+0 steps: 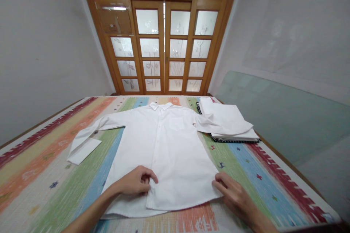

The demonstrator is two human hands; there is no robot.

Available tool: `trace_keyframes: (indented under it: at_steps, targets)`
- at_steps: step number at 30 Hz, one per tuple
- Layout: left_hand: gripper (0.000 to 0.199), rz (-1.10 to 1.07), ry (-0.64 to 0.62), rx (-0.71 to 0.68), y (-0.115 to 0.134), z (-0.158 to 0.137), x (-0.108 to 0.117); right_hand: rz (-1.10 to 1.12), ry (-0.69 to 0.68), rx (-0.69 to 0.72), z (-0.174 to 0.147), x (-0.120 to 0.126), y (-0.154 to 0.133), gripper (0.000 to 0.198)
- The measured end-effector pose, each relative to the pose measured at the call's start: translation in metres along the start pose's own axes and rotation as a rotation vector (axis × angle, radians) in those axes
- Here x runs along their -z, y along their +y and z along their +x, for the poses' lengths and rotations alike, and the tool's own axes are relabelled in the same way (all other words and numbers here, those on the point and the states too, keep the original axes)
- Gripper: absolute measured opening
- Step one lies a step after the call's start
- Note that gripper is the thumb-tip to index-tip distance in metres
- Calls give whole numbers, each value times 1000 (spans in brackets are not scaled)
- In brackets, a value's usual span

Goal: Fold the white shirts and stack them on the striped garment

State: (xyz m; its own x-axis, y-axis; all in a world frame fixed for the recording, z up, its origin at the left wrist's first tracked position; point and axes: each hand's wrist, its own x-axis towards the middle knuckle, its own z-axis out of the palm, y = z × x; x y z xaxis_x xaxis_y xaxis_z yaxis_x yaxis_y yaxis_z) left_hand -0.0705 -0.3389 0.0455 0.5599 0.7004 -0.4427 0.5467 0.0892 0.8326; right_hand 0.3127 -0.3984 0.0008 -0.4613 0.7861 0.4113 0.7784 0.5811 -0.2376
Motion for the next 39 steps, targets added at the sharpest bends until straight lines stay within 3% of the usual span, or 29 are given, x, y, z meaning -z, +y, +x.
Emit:
trace_keyframes:
  at_steps: [2, 4, 7, 9, 11, 17, 26, 31, 39]
  targets:
    - [41, -8, -11, -30, -2, -1, 3, -6, 28, -25, -2, -3, 1, 44]
    - [46, 10, 63, -73, -5, 0, 10, -41, 107, -133, 0, -6, 0, 51]
    - [42, 218, 447, -89, -9, 3, 37, -44, 170, -324, 5, -11, -4, 49]
    - [38, 433, 769, -16, -14, 6, 63, 11, 136, -401, 8, -13, -5, 45]
    - [38, 610, 952, 100, -20, 10, 91, 84, 88, -441, 9, -15, -5, 44]
    - [45, 874, 981, 379, -39, 30, 142, 234, 100, -472, 15, -13, -10, 36]
    - [40, 790, 920, 412, -39, 71, 190, 405, 184, -608, 29, -5, -13, 27]
    - [36, 699, 1012, 443, -37, 80, 205, 414, 189, -635, 19, -6, -5, 26]
    - [42, 620, 1126, 525, -36, 83, 209, 350, 80, -674, 13, -3, 3, 32]
